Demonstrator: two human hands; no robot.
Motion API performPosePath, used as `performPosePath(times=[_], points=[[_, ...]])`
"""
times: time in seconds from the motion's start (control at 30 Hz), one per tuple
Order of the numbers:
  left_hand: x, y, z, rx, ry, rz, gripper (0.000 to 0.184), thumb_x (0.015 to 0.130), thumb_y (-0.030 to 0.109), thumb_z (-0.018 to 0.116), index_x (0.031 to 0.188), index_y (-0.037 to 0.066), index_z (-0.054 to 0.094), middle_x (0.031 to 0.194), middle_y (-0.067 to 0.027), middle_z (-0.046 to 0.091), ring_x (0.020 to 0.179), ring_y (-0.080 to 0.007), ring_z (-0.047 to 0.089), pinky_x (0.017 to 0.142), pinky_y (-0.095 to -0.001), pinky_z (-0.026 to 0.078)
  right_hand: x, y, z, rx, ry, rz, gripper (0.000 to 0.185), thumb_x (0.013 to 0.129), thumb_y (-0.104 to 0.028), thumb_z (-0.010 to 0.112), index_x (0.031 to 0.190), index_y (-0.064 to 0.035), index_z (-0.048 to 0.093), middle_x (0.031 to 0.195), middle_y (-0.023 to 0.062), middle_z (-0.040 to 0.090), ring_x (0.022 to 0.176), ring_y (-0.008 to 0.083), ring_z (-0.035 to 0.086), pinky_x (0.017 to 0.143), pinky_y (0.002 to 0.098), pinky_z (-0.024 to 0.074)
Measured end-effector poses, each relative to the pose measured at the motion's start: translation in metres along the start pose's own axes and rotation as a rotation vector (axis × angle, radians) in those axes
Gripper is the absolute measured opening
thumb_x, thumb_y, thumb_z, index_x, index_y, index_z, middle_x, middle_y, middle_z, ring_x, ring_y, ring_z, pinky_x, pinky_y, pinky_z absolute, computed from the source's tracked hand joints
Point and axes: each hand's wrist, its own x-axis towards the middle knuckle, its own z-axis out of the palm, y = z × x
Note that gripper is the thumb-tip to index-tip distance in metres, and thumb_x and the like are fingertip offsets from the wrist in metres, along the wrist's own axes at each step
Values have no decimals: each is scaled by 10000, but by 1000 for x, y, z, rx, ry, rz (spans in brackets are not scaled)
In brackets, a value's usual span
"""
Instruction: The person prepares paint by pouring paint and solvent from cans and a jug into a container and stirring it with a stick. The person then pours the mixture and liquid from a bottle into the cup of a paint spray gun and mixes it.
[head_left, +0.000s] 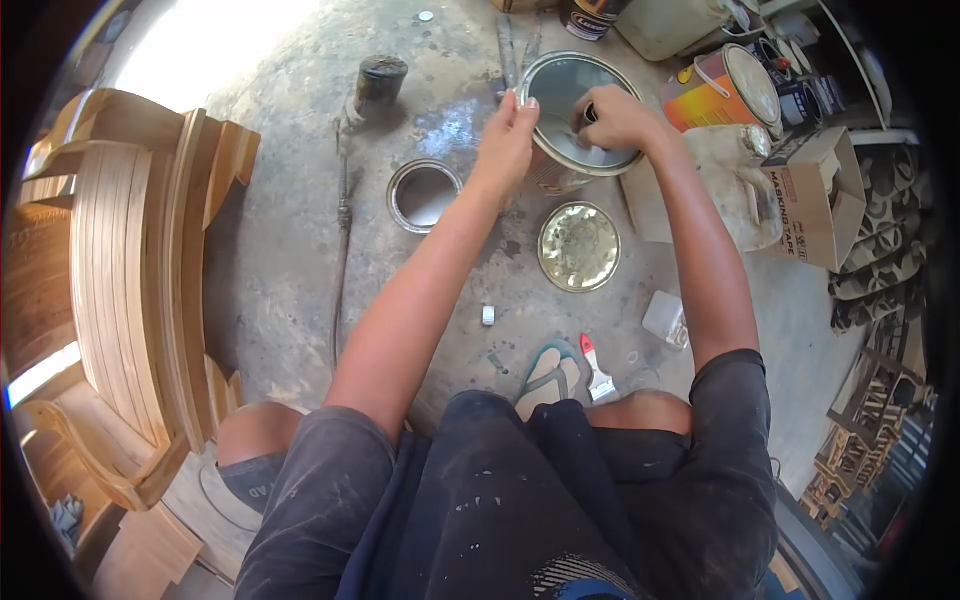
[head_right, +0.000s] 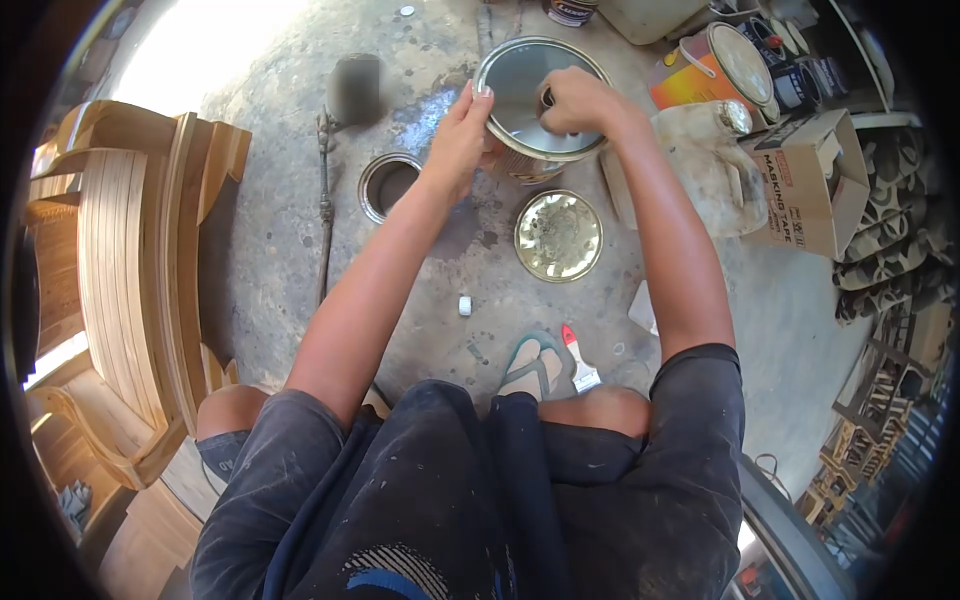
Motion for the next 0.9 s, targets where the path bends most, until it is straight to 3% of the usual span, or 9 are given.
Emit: performPosePath(times=[0.07,0.2,0.3,0.37,0.4,0.53,0.57,0.73,0.9], points=[[6,-7,-5,27,53,16,663,1021,337,527,1532,-29,316,1397,-132,547,1182,-179,552,997,-262,431,2,-7,1,67,-155,59,270,707,-97,654,951,-17,736,865,94,728,703,249,643,697,318,530],[-3,0,2,159,132,106,614,1015,331,531,1509,-3,384,1360,-130,583,1173,-181,566,985,-271,448,17,4,30,639,100,-160,257,711,-83,647,944,-17,734,851,95,719,693,229,636,688,305,526],[-1,-5,0,167,156,106,593,1012,325,531,1500,11,407,1339,-131,599,1155,-185,578,975,-277,455,25,16,26,188,354,-329,259,712,-68,643,950,-17,733,832,93,708,688,213,626,689,303,525],[2,-5,0,173,156,113,573,1009,319,531,1490,25,430,1318,-133,615,1136,-189,590,966,-284,462,6,-2,6,-41,96,-4,262,715,-90,648,953,-28,741,836,109,722,668,248,622,691,321,530],[3,-4,1,176,162,119,573,1009,319,531,1490,25,430,1318,-133,615,1136,-189,590,966,-284,462,7,-3,9,-40,99,-13,262,715,-90,648,953,-28,741,836,109,722,668,248,622,691,321,530],[0,-3,2,167,151,145,550,1002,314,531,1472,39,457,1286,-141,635,1110,-217,610,957,-306,471,16,7,35,748,-61,-117,266,719,-69,650,972,-17,716,840,89,717,705,267,612,700,340,516],[2,-4,2,169,160,149,550,1002,314,531,1472,39,457,1286,-141,635,1110,-217,610,957,-306,471,18,10,33,748,-65,-127,266,719,-69,650,972,-17,716,840,89,717,705,267,612,700,340,516],[6,-9,0,207,187,153,533,997,323,531,1453,51,483,1261,-144,647,1093,-232,618,943,-321,477,18,18,18,53,272,-165,238,728,-87,655,944,-9,716,809,77,698,687,216,601,680,317,508],[-1,3,-5,137,32,82,684,1019,354,543,1525,-43,310,1554,-169,401,1403,-216,412,1122,-265,340,10,3,20,571,-124,-56,223,744,-104,661,935,-1,712,816,70,694,716,198,604,708,308,504]])
